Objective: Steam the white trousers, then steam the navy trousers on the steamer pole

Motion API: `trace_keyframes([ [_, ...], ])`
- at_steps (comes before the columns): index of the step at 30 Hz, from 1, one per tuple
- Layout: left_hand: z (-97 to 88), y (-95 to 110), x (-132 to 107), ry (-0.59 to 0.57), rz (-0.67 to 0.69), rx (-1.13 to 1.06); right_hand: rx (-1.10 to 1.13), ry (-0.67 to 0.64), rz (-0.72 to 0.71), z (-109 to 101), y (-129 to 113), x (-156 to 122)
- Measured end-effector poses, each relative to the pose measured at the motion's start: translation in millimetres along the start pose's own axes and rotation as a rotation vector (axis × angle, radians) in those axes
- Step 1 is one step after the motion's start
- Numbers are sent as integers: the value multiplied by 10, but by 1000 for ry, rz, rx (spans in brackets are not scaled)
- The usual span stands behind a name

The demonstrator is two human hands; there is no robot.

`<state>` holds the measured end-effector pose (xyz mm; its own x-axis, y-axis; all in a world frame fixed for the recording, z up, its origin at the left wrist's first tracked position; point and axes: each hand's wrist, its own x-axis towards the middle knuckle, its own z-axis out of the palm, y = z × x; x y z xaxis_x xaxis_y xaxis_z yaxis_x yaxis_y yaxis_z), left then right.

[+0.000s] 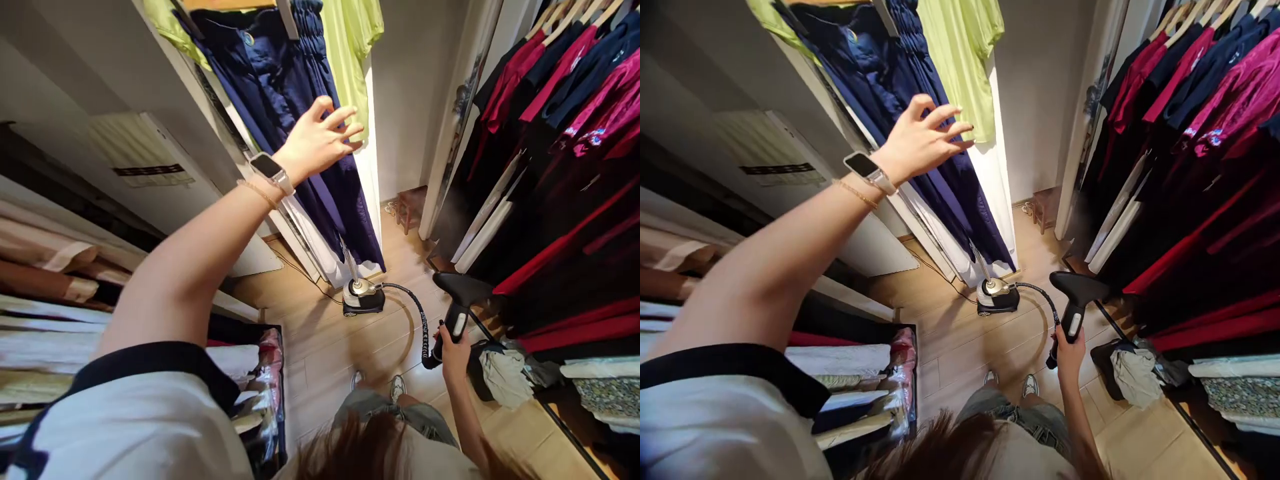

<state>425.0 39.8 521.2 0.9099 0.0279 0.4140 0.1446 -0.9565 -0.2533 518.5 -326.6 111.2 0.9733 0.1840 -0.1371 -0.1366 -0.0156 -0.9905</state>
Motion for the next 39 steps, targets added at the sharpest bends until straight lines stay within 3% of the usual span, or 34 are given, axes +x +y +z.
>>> trace_keyframes([
  [2,49,-124,177,-36,54,-32,-25,-19,-1,138,-21,-15],
  [6,403,-463,436,-103,198,-17,-29,-24,-3,436,-6,-46],
  [10,698,-755,664,-100,235,43,-62,36,1,738,38,14],
  [16,935,-973,1010,-119,365,136,-192,-29,-31,1309,230,108],
  [19,960,-973,1088,-128,424,157,-273,-145,-147,1677,284,87],
  [22,940,-927,1109,-130,470,286,-378,-273,-199,2045,171,88],
  [25,903,-858,1097,-142,473,234,-459,-377,-267,2374,-106,157],
  [29,820,-738,1061,-142,427,119,-508,-415,-443,2735,-545,349],
  [33,717,-609,1031,-177,410,152,-543,-425,-497,2998,-754,598],
  [39,692,-518,998,-206,433,344,-682,-446,-398,3106,-532,846],
])
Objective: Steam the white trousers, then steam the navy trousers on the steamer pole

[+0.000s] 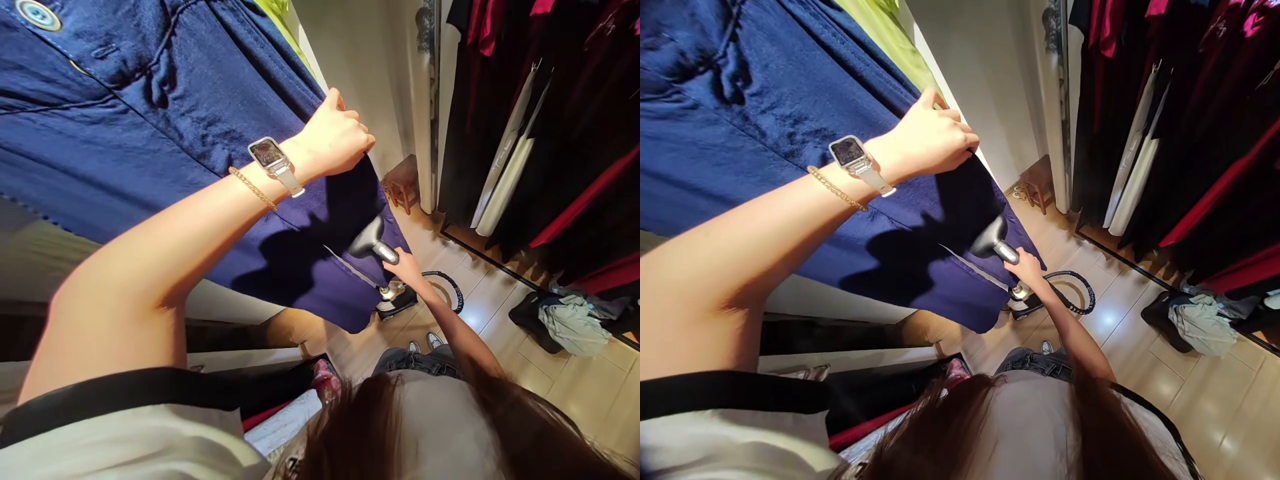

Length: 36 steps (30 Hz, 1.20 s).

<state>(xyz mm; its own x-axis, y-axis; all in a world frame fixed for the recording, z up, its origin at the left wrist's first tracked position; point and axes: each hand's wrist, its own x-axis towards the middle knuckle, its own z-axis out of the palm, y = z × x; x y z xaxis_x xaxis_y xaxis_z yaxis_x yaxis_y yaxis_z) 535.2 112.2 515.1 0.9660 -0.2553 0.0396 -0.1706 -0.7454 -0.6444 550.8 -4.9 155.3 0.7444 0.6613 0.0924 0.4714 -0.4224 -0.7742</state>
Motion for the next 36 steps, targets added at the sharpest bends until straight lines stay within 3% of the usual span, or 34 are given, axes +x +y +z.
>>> trace_keyframes([
  [3,25,3,7,-3,9,50,32,19,-58,3,8,-21],
  [8,55,-11,38,42,39,77,141,64,-186,31,-174,31],
  [15,25,19,40,4,34,110,110,22,29,284,-147,-3],
  [21,79,25,-12,35,8,33,194,125,-151,244,-288,11],
  [25,108,31,-33,57,58,125,214,191,-231,308,-334,57],
  [36,29,161,-152,118,105,167,181,237,-119,462,-156,136],
])
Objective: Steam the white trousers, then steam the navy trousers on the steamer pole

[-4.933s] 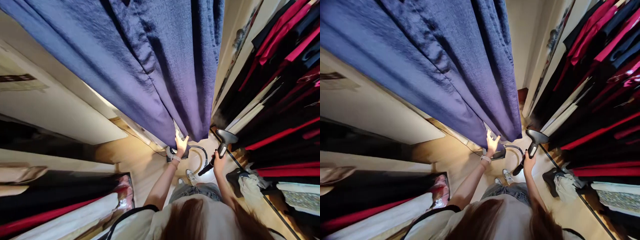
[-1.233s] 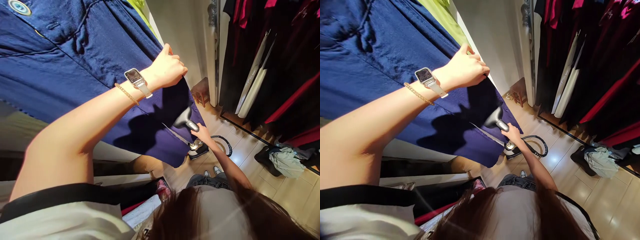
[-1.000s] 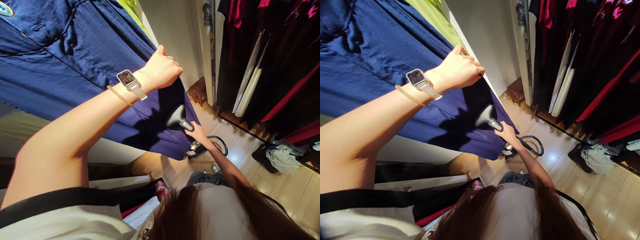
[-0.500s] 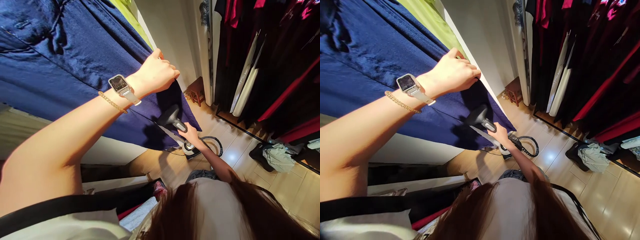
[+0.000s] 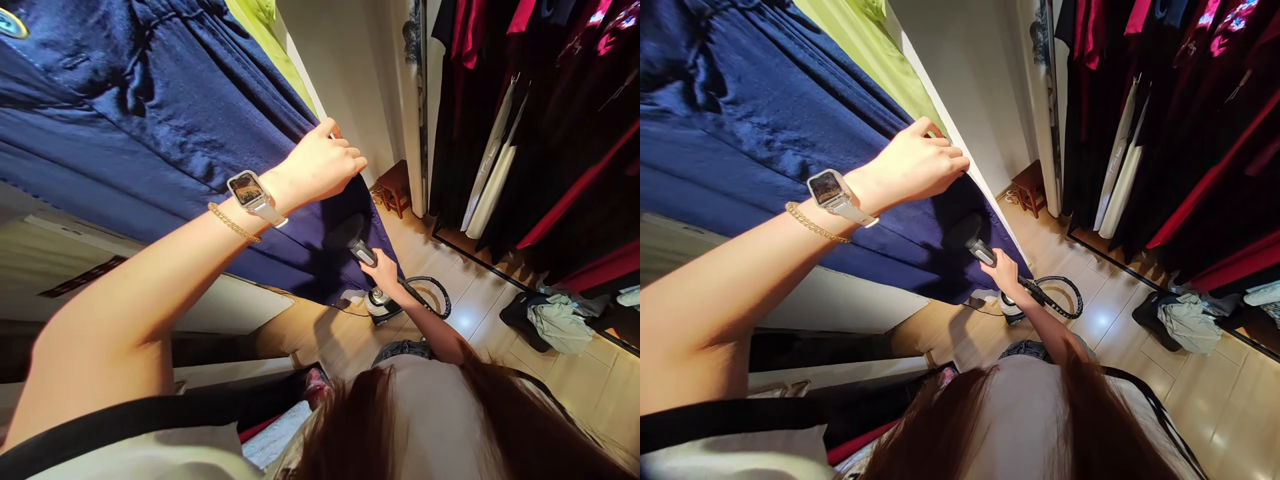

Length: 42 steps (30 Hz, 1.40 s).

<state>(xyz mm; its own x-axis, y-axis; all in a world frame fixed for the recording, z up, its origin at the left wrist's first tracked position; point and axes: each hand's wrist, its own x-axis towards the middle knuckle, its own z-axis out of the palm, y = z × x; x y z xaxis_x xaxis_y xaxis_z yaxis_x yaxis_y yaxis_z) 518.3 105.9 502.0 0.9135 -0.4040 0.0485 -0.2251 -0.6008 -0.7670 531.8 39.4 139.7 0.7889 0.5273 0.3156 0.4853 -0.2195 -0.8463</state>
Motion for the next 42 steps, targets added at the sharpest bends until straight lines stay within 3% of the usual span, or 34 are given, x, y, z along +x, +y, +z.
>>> trace_keyframes([
  [5,-19,14,-15,-14,30,156,-15,12,82,41,88,-10],
  [12,-40,14,21,-57,4,119,9,2,159,68,202,3],
  [19,-4,-28,33,-61,-4,137,-25,-83,228,118,474,45],
  [27,184,-152,73,-117,-41,124,-131,-186,369,227,764,114],
  [31,229,-220,105,-178,-32,116,-74,-196,301,168,762,124],
  [36,317,-328,154,-196,-71,94,56,-291,66,109,815,288],
  [42,432,-402,148,-212,-153,132,-69,-508,144,239,1146,349],
])
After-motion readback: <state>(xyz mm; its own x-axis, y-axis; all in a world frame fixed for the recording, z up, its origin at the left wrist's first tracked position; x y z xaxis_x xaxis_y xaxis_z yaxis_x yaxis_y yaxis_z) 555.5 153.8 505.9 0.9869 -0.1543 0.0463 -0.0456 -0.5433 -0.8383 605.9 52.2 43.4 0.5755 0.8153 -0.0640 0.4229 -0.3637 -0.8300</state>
